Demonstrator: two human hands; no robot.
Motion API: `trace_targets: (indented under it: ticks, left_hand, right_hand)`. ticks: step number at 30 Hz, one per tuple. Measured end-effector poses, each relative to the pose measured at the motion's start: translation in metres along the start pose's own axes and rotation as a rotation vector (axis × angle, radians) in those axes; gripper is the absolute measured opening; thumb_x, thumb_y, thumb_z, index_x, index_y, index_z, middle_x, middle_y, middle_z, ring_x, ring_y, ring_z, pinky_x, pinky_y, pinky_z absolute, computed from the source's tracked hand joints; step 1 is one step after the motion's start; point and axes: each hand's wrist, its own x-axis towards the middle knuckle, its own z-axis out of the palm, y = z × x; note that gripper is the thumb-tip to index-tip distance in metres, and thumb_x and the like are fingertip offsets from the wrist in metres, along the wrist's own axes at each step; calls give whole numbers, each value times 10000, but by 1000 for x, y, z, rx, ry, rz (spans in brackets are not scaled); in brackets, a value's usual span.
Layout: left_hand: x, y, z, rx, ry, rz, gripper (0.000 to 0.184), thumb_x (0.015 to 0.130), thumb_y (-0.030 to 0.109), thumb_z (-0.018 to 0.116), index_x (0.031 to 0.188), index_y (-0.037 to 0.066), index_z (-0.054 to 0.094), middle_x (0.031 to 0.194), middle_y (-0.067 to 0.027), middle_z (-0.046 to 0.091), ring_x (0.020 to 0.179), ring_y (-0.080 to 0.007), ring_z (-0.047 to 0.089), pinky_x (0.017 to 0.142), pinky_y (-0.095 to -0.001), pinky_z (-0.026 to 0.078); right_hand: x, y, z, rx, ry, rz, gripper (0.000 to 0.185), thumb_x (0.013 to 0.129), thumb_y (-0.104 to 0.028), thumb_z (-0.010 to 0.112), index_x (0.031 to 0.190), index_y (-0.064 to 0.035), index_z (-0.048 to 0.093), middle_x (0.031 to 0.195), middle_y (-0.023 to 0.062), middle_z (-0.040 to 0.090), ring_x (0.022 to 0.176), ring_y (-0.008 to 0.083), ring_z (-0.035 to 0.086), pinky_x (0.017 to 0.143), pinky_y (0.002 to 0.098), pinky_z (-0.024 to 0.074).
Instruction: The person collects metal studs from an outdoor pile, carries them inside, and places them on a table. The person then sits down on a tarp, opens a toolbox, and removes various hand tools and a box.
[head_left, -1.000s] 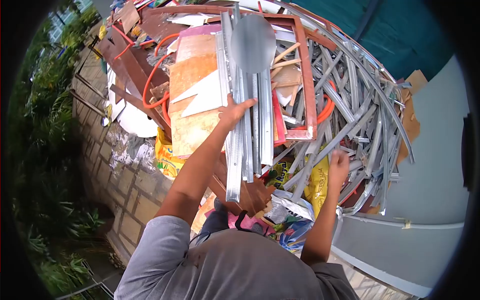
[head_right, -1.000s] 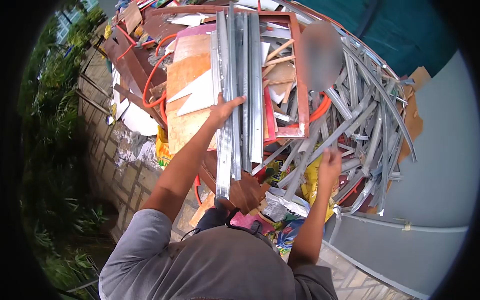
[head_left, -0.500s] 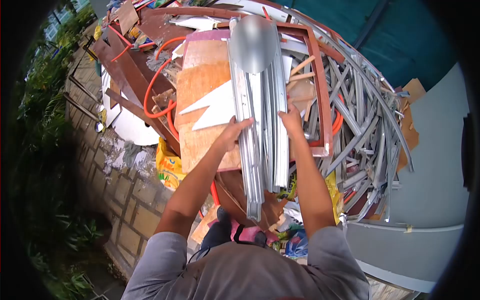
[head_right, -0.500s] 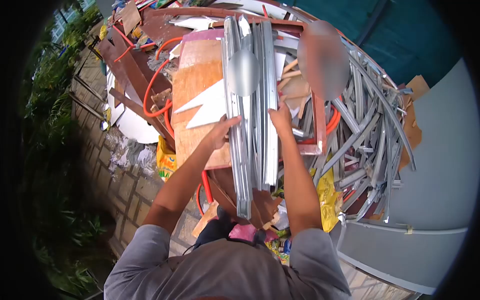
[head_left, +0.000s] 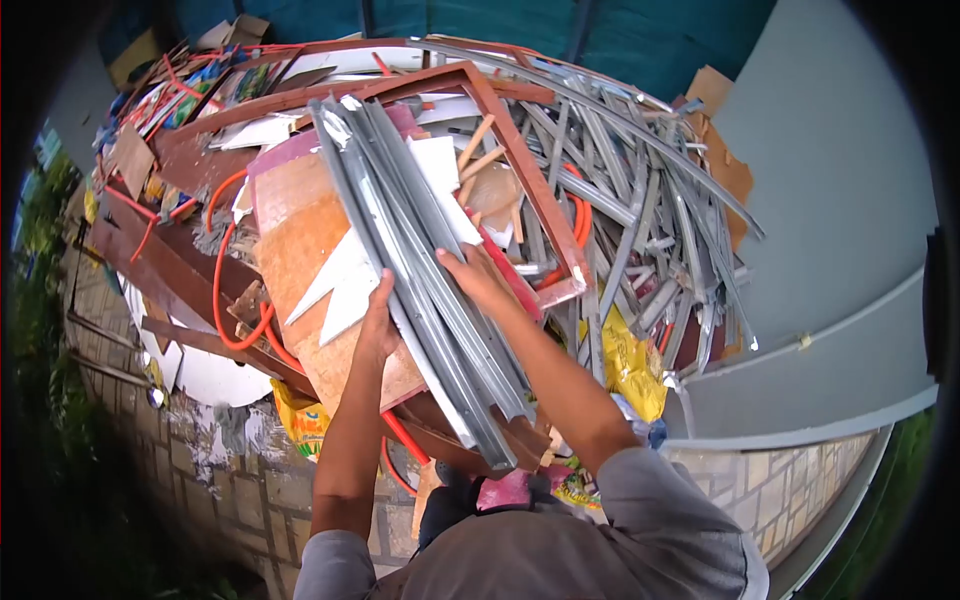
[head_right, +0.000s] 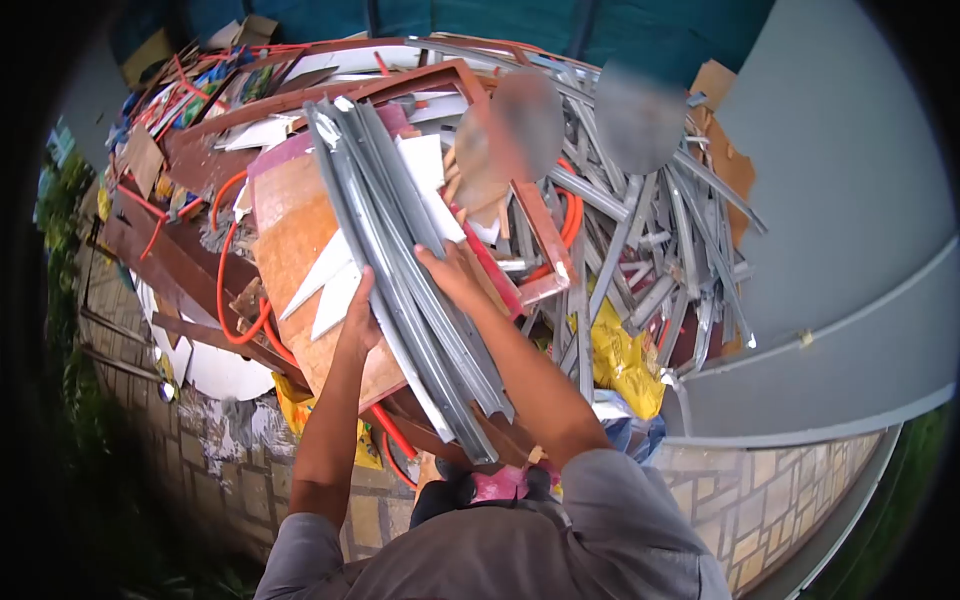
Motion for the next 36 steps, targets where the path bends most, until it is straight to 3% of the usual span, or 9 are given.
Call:
trace_targets:
  ticks: [3, 6, 8, 10, 13, 16, 26, 29, 36]
  left_hand:
    - [-1, 3, 1, -100, 7, -38, 682, 911, 550, 678, 1337, 32, 557, 1199, -131, 674, 1031, -276, 681, 900, -437, 576]
    - [-3, 1, 8, -185, -48, -73, 640, 917, 519, 683, 1308, 23, 580, 1165, -141, 683, 1034, -283, 679, 914, -443, 573]
    - [-1, -4, 1, -148, -125, -77, 634, 917, 517, 680, 1318, 38, 575, 1181, -139, 677, 1069, -287, 666, 956, -458, 551]
    - [-11, -8, 19, -216, -138, -106, 642, 914, 532, 674, 1311, 37, 581, 1184, -142, 675, 1067, -295, 666, 972, -457, 540]
    - [-33, -25, 45, -254, -118, -106, 682, 942, 584, 597, 1363, 50, 546, 1258, -145, 643, 1143, -308, 628, 1032, -466, 495]
    - [-60, -47, 81, -399, -152, -149, 752, 971, 641, 490, 1453, 66, 458, 1441, -152, 523, 1310, -335, 514, 1130, -501, 396]
    - [-80, -119, 68, -454, -295, -69, 846, 934, 694, 501, 1513, 88, 392, 1505, -106, 474, 1352, -303, 476, 1138, -488, 385]
    - [-76, -143, 83, -392, -217, -22, 841, 936, 686, 505, 1516, 89, 389, 1502, -98, 478, 1349, -295, 480, 1143, -473, 383]
    - [-107, -157, 110, -384, -97, 111, 772, 986, 640, 460, 1527, 95, 380, 1514, -82, 472, 1377, -277, 464, 1156, -452, 364]
  right_hand:
    - [14, 12, 6, 232, -97, 123, 1027, 860, -568, 695, 1509, 105, 271, 1489, 331, 407, 1437, 384, 370, 1131, 476, 354]
    - [13, 19, 8, 56, -12, 248, 1043, 823, -530, 758, 1500, 95, 270, 1381, 274, 536, 1325, 358, 500, 1082, 459, 404]
    - [7, 19, -4, 425, -449, 171, 923, 804, -495, 794, 1406, 87, 405, 1248, 212, 613, 1178, 296, 590, 1017, 386, 454]
    - [-23, -23, -16, 100, -371, 48, 761, 788, -453, 827, 1258, 70, 538, 1160, 180, 633, 1113, 229, 601, 945, 334, 482]
    - [-30, -16, -23, 309, -441, 104, 892, 771, -453, 834, 1380, 75, 453, 1264, 213, 589, 1183, 258, 572, 996, 353, 465]
    - [-35, 8, -31, 183, -350, -14, 1204, 717, -449, 858, 1561, 40, 153, 1462, 260, 425, 1320, 298, 482, 1083, 380, 408]
    - [-108, -4, -97, 44, -569, 109, 1119, 659, -373, 849, 1497, 54, 244, 1364, 208, 503, 1267, 280, 511, 1043, 395, 450]
    - [-117, 6, -98, -405, -555, -34, 1143, 633, -359, 824, 1501, 68, 215, 1310, 271, 560, 1176, 315, 599, 990, 372, 489]
    - [-180, -18, -97, -595, -447, -145, 1187, 671, -335, 760, 1575, 43, 92, 1407, 381, 414, 1275, 474, 500, 1068, 438, 430]
